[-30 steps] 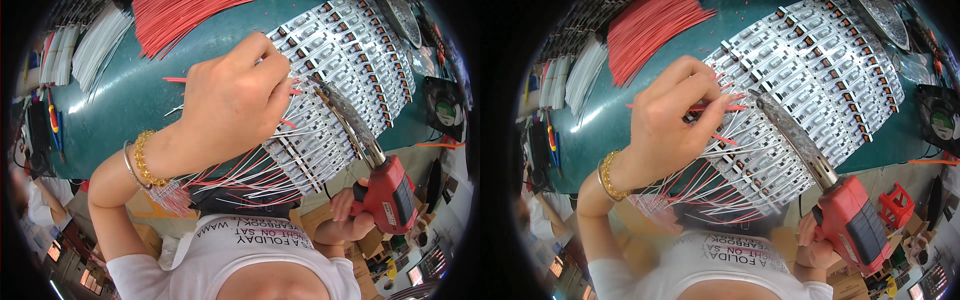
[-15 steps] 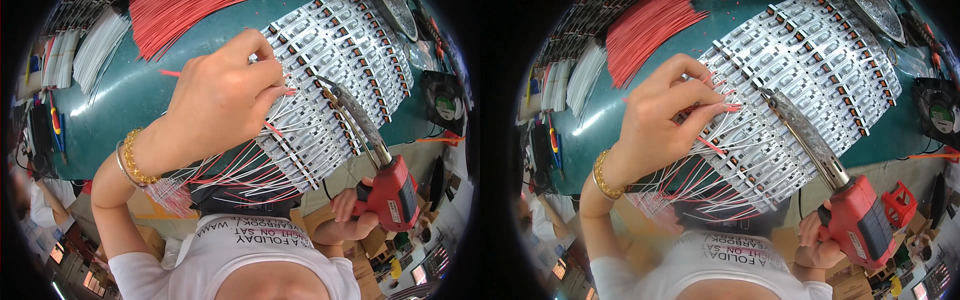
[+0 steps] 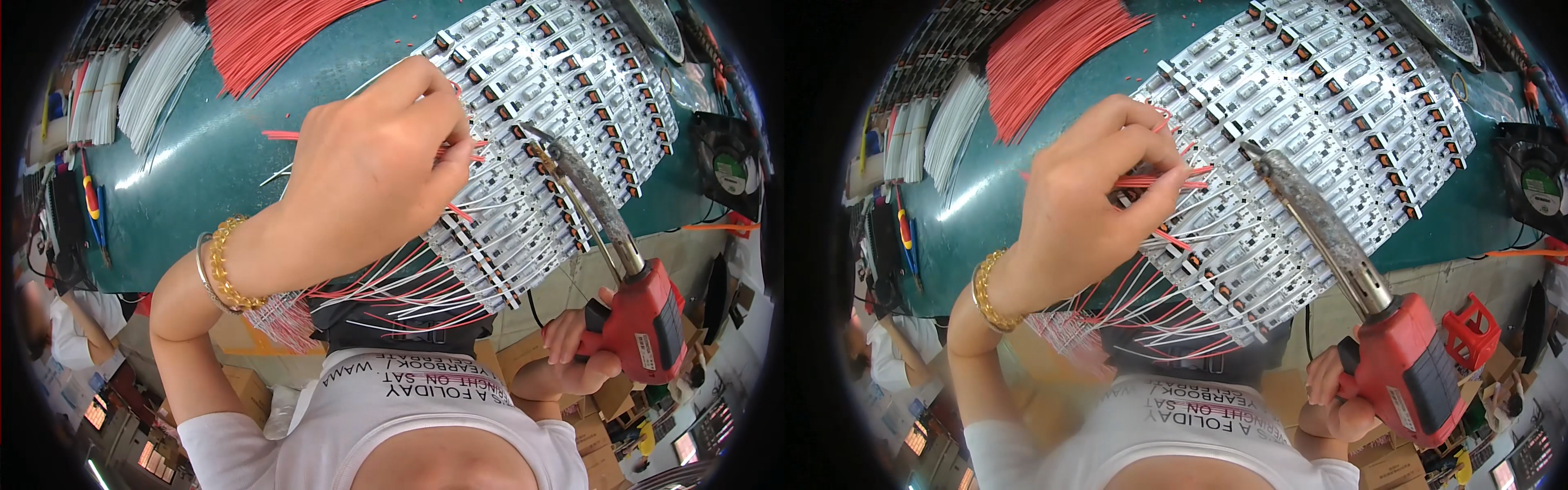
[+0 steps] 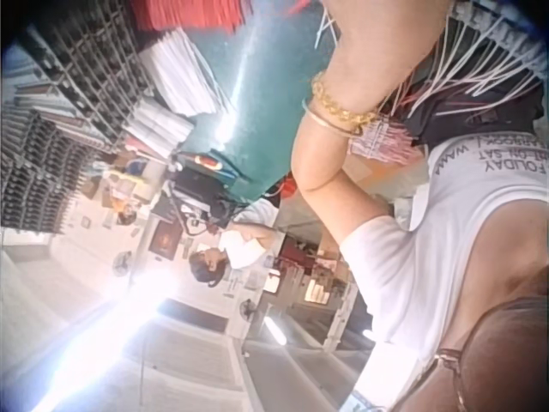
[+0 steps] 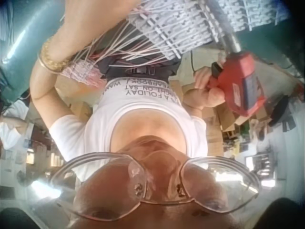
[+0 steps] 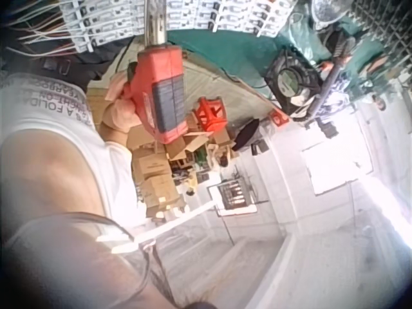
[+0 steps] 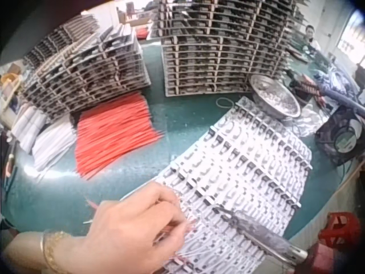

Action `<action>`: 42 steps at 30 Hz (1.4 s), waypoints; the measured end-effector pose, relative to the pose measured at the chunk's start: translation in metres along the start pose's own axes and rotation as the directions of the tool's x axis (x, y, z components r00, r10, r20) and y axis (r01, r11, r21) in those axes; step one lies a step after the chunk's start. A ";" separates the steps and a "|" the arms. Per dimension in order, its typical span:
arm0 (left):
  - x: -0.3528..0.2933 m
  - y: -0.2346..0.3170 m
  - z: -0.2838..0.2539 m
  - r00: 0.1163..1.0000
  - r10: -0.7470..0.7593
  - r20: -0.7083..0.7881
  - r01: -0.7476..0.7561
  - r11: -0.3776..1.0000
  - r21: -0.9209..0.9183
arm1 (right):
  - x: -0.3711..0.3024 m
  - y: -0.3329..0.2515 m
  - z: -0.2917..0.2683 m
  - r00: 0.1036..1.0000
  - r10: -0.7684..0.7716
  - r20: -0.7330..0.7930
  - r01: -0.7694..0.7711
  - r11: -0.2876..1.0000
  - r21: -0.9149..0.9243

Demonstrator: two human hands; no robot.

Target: The person uses a soldering iron to attach red and white wires to a grid of electronic components on a workbench. They repeatedly pick up wires, position them against the component terminals, and apply the soldering iron to secure the connections.

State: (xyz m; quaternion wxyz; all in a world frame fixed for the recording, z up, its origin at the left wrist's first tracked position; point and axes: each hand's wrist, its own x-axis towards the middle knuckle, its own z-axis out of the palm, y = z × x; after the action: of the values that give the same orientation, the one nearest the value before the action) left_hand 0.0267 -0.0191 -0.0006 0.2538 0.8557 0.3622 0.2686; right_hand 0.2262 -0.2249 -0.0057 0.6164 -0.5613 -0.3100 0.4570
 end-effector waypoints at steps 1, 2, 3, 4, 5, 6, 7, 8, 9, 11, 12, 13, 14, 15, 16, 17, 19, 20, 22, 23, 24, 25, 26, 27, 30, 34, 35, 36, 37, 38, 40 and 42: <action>-0.001 0.001 0.000 1.000 -0.012 0.008 0.012 1.000 0.007 | 0.000 0.001 -0.001 1.000 -0.003 0.010 0.003 1.000 -0.007; -0.002 0.003 0.000 1.000 -0.025 0.016 0.025 1.000 0.015 | -0.001 0.001 -0.002 1.000 -0.006 0.019 0.006 1.000 -0.013; -0.003 0.005 0.000 0.999 -0.038 0.024 0.037 0.999 0.023 | 0.000 0.002 -0.002 1.000 -0.010 0.024 0.011 1.000 -0.028; -0.002 0.006 -0.002 0.998 -0.045 0.042 0.044 0.999 0.027 | 0.000 0.002 -0.001 0.999 -0.015 0.030 0.016 0.999 -0.043; -0.001 0.008 -0.004 0.997 -0.051 0.059 0.049 0.998 0.032 | 0.000 0.003 -0.001 0.999 -0.020 0.035 0.022 0.998 -0.058; -0.001 0.009 -0.005 0.995 -0.057 0.077 0.054 0.998 0.037 | 0.000 0.003 0.000 1.000 -0.016 0.018 0.017 0.998 -0.054; -0.001 0.008 -0.005 0.995 -0.062 0.073 0.060 0.998 0.026 | -0.001 0.002 0.000 1.000 -0.012 0.001 0.012 0.999 -0.051; 0.000 0.006 -0.003 0.995 -0.067 0.069 0.067 0.998 0.014 | -0.001 0.002 0.000 1.000 -0.009 -0.015 0.008 0.999 -0.049; 0.001 0.005 -0.002 0.995 -0.073 0.064 0.073 0.997 0.001 | 0.001 0.002 0.001 0.999 -0.030 0.018 0.031 0.998 -0.052; -0.001 0.005 0.001 0.996 -0.085 0.041 0.086 0.996 -0.009 | 0.005 0.004 0.002 0.996 -0.058 0.066 0.061 0.996 -0.058; -0.001 0.006 0.002 0.995 -0.092 0.031 0.092 0.996 -0.013 | 0.006 0.004 0.002 0.995 -0.064 0.081 0.069 0.996 -0.061; -0.001 0.006 0.002 0.995 -0.097 0.030 0.098 0.995 -0.015 | 0.006 0.003 0.004 0.995 -0.055 0.078 0.061 0.996 -0.067; -0.001 0.006 0.002 0.994 -0.103 0.030 0.104 0.994 -0.018 | 0.006 0.002 0.006 0.996 -0.048 0.070 0.053 0.996 -0.075; -0.001 0.007 0.003 0.994 -0.109 0.030 0.110 0.994 -0.020 | 0.006 0.000 0.007 0.997 -0.040 0.061 0.045 0.996 -0.082; -0.002 0.007 0.004 0.994 -0.106 0.020 0.106 0.994 -0.015 | 0.005 -0.001 0.009 0.998 -0.033 0.049 0.037 0.995 -0.091; -0.002 0.006 0.005 0.995 -0.102 0.009 0.102 0.995 -0.010 | 0.005 -0.001 0.010 0.999 -0.027 0.037 0.030 0.995 -0.099; -0.002 0.006 0.006 0.995 -0.098 -0.003 0.098 0.995 0.005 | 0.004 -0.004 0.011 1.000 0.024 0.001 -0.023 0.989 -0.146; -0.002 0.007 0.006 0.995 -0.098 -0.004 0.098 0.995 0.013 | 0.004 -0.005 0.011 0.999 0.048 -0.018 -0.050 0.984 -0.168; -0.002 0.008 0.007 0.996 -0.094 -0.009 0.094 0.995 0.033 | 0.002 -0.005 0.012 0.999 0.021 -0.029 -0.027 0.981 -0.190; -0.002 0.008 0.006 0.995 -0.095 -0.013 0.095 0.994 0.047 | 0.002 -0.004 0.013 0.999 0.011 -0.031 -0.017 0.980 -0.198; -0.002 0.008 0.006 0.995 -0.095 -0.017 0.096 0.993 0.061 | 0.002 -0.004 0.011 1.000 -0.002 -0.004 0.001 0.984 -0.180; -0.002 0.008 0.006 0.995 -0.101 -0.013 0.102 0.993 0.064 | 0.003 -0.004 0.008 1.000 -0.015 0.022 0.018 0.987 -0.161; -0.002 0.008 0.006 0.995 -0.103 -0.010 0.103 0.993 0.064 | 0.002 -0.004 0.005 0.998 -0.032 0.046 0.038 0.989 -0.144; -0.002 0.008 0.006 0.994 -0.105 -0.007 0.105 0.992 0.064 | 0.002 -0.002 0.003 0.997 -0.044 0.062 0.052 0.989 -0.136; -0.002 0.007 0.007 0.997 -0.075 -0.019 0.077 0.994 0.073 | 0.003 0.000 0.001 0.994 -0.066 0.089 0.076 0.990 -0.118; -0.003 0.006 0.008 0.997 -0.067 -0.027 0.068 0.996 0.061 | 0.005 0.000 0.003 0.993 -0.070 0.100 0.081 0.991 -0.102; -0.003 0.006 0.007 0.997 -0.068 -0.024 0.069 0.996 0.057 | 0.005 0.000 0.003 0.993 -0.074 0.095 0.084 0.992 -0.099; -0.003 0.006 0.007 0.997 -0.068 -0.022 0.069 0.996 0.052 | 0.005 0.000 0.003 0.993 -0.078 0.091 0.087 0.992 -0.095; -0.003 0.006 0.007 0.997 -0.068 -0.025 0.069 0.997 0.043 | 0.004 0.001 0.003 0.994 -0.082 0.077 0.089 0.992 -0.089; -0.003 0.006 0.008 0.997 -0.068 -0.028 0.068 0.997 0.035 | 0.004 0.002 0.002 0.994 -0.085 0.062 0.090 0.992 -0.083; -0.003 0.006 0.007 0.997 -0.069 -0.036 0.067 0.997 -0.036 | 0.003 0.002 0.003 0.996 -0.081 0.043 0.083 0.994 -0.065; -0.003 0.008 0.004 0.996 -0.075 -0.045 0.067 0.984 -0.165 | 0.003 0.001 0.002 0.996 -0.075 0.038 0.077 0.995 -0.059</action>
State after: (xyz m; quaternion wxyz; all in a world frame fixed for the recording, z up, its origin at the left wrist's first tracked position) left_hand 0.0316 -0.0272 0.0005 0.3232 0.8113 0.3757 0.3101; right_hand 0.2251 -0.2216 -0.0066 0.6103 -0.5592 -0.3560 0.4337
